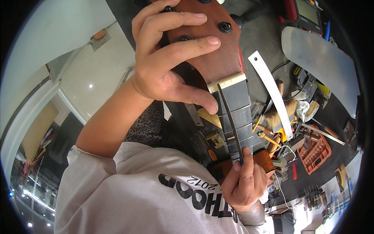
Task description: The person files the edges of the guitar fretboard using a metal file. They hold the guitar neck with one hand and use the file to smooth the fret ends, moving along the length of the neck. The person switches between different files and repeatedly checks the surface with their fingers.
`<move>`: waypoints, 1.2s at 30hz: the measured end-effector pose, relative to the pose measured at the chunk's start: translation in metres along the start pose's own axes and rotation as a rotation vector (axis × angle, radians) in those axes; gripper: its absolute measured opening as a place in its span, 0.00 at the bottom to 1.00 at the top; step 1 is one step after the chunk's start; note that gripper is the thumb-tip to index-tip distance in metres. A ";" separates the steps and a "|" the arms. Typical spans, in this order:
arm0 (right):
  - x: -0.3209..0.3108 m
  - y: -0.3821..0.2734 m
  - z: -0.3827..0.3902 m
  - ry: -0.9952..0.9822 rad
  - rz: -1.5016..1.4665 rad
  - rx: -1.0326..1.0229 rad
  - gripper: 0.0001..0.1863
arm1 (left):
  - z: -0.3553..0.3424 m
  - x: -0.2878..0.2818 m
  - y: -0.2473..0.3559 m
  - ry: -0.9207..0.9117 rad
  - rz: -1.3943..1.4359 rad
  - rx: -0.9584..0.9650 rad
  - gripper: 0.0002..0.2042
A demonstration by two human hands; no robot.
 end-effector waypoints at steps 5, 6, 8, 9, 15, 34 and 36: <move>0.002 -0.001 0.000 0.010 0.003 0.000 0.28 | 0.001 0.000 0.000 0.016 -0.001 0.012 0.49; 0.003 0.000 0.000 0.016 0.012 -0.009 0.28 | 0.002 0.001 -0.001 0.014 -0.002 0.016 0.49; 0.004 0.000 -0.002 0.000 0.003 -0.013 0.27 | 0.003 0.001 -0.002 0.025 0.001 0.027 0.50; 0.003 -0.001 -0.005 -0.023 -0.013 -0.008 0.26 | 0.004 0.002 -0.003 0.030 0.003 0.033 0.50; 0.008 -0.002 -0.019 -0.047 -0.024 -0.025 0.25 | 0.004 0.004 -0.002 0.024 -0.001 0.037 0.53; 0.016 0.001 -0.041 -0.083 -0.014 -0.060 0.24 | 0.015 0.009 -0.015 0.100 0.357 -0.127 0.76; 0.013 -0.001 -0.030 -0.066 -0.015 -0.036 0.24 | 0.022 0.011 -0.022 0.081 0.289 -0.072 0.74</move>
Point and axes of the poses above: each hand's wrist, its own z-axis away from the middle knuckle, its own x-axis out of the palm, y = z × x, the point moved 6 cm from there along -z, towards the middle knuckle, and after that the axes turned 13 degrees about -z, right-handed, at the moved point
